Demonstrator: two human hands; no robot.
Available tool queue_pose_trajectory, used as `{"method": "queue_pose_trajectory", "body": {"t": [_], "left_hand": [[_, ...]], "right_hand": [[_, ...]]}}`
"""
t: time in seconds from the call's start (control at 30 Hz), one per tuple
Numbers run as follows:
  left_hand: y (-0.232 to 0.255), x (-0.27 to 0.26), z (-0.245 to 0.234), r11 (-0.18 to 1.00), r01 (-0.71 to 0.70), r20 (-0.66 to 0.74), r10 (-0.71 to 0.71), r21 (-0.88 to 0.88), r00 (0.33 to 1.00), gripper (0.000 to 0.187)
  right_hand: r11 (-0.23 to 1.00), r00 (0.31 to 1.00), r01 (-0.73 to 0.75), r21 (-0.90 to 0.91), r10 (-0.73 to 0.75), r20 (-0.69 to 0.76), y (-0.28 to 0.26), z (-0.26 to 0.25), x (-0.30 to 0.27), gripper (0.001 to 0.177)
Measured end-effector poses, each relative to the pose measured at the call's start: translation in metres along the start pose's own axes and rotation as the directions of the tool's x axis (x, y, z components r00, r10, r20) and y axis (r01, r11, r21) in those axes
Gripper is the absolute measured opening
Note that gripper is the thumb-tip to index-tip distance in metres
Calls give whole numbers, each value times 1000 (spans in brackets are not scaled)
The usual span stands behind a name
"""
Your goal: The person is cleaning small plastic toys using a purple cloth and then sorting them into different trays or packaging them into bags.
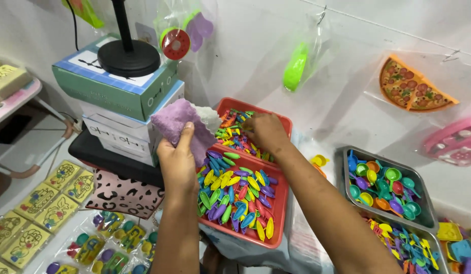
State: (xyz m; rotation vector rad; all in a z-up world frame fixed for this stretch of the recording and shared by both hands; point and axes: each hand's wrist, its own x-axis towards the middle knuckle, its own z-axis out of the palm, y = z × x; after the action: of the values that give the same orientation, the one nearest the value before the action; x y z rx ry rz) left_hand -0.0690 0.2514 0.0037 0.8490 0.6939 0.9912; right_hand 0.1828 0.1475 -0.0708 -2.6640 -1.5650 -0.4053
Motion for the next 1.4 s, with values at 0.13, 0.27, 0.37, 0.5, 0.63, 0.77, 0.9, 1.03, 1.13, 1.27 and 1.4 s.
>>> {"method": "queue_pose_trajectory", "body": {"t": [0.13,0.27,0.37,0.5,0.63,0.77,0.9,1.03,1.13,1.27,1.4], "left_hand": [[-2,2,-2,1000,3,10,-3,-13,1000,18],[-6,1,3,999,-3,25,4,-41,1000,20],[-16,3,3,1000,-4,58,6,-26,998,21],[-32,8,5,998,-18,55,21,-64,998,20],[-35,9,13,994,1,104,10,-105,995,17],[-34,-2,13,997,-9,200,25,-81,979,17],[-31,-24,24,996,-71,363,50,44,930,18],[-29,-42,37,993,-80,438,34,88,898,15],[-36,-42,39,988,-106,443,44,116,895,12],[-43,-41,39,984,-125,471,52,124,881,11],[-42,-45,41,972,-149,481,45,179,875,13]], "right_hand": [[993,998,-63,99,62,15,-2,-14,-12,17],[917,991,-131,376,130,30,0,-35,-36,26],[868,999,-15,496,38,-36,10,-44,-56,33],[859,992,90,504,-30,-126,37,-84,-103,24],[850,989,-102,518,144,-43,87,-110,-172,22],[777,916,-365,513,399,48,104,-148,-251,20],[638,791,-575,513,594,148,113,-166,-321,20],[591,745,-616,521,653,141,133,-160,-364,21],[562,713,-645,518,687,142,139,-159,-374,23],[586,693,-720,372,640,332,108,-172,-368,17],[734,736,-658,166,581,349,76,-143,-372,49]]}}
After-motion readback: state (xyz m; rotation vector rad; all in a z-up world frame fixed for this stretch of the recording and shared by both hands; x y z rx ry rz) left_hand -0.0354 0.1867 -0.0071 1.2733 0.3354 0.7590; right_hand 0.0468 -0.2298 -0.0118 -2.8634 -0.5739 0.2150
